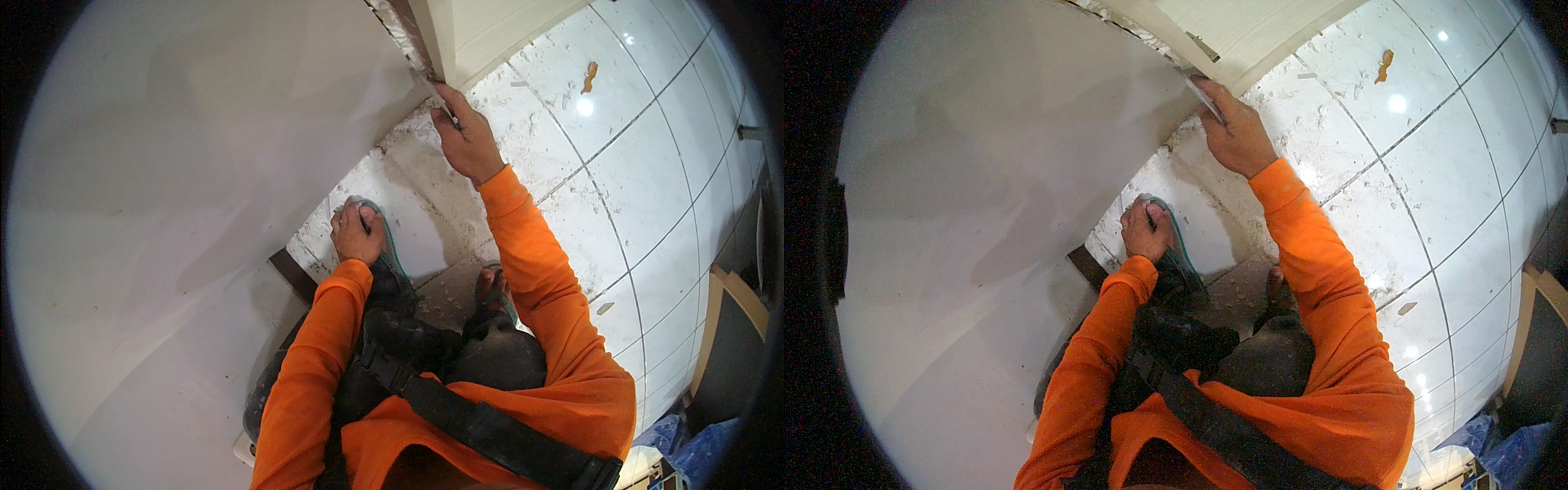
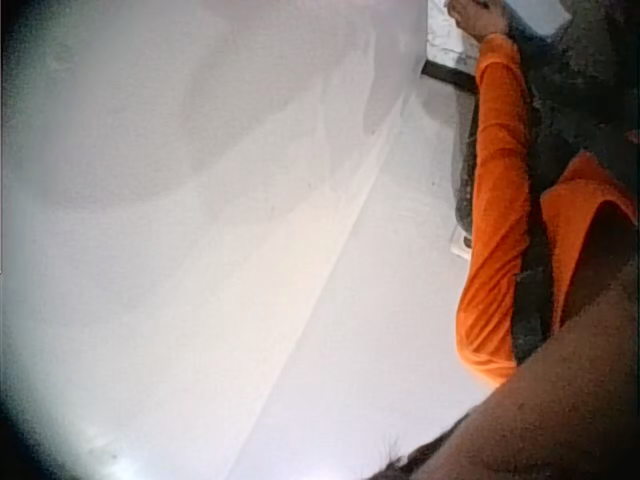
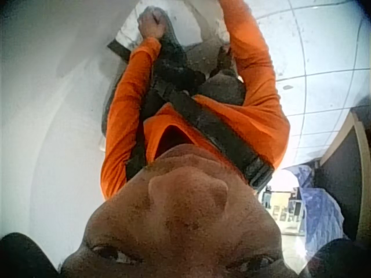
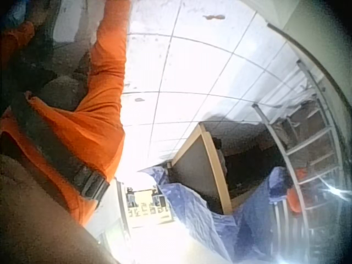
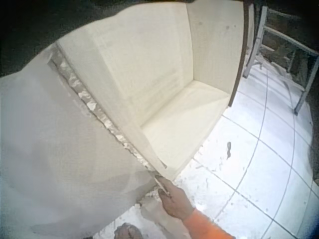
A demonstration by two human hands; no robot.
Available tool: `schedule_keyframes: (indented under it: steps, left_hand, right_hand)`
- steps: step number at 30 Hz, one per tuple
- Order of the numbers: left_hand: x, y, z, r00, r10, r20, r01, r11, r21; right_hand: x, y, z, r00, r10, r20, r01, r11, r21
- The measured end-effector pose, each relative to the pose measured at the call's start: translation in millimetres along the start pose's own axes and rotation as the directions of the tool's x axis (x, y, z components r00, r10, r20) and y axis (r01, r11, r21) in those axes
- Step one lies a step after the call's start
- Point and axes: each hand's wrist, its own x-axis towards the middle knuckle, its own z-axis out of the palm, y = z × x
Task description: The person sits on the floor and applies a white sealant or caulk to the joint between a white wall and the tiled floor. They use their fingers to smooth the bead along the base of the wall, working methodically along the corner.
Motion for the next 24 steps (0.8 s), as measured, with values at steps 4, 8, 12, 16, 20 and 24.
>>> schedule_keyframes:
  steps: [4,8,12,16,20,24]
  left_hand:
    - [0,2,-1,1.0,-0.001,-0.007,0.001,1.0,-0.005]
    - [1,-2,2,0.999,0.015,-0.028,-0.015,1.0,-0.007]
    - [1,-2,2,0.999,0.025,-0.026,-0.025,1.0,-0.003]
    - [2,-7,5,0.997,0.057,-0.048,-0.056,0.998,0.007]
    - [-1,2,0,0.999,0.031,-0.043,-0.032,0.999,-0.01]
    - [-1,-1,2,0.997,0.05,-0.064,-0.05,0.999,-0.011]
  right_hand:
    - [1,1,-3,1.0,-0.023,0.014,0.023,0.999,-0.023]
    - [2,1,-4,0.999,-0.008,0.031,0.007,1.0,0.006]
    - [2,-4,-2,0.999,0.027,0.021,-0.028,0.999,0.024]
    - [2,-2,0,1.0,0.008,0.005,-0.008,0.999,0.05]
    - [2,-4,0,1.0,0.01,0.001,-0.01,0.999,0.05]
    - [1,-11,1,0.997,0.068,-0.024,-0.067,0.997,0.05]
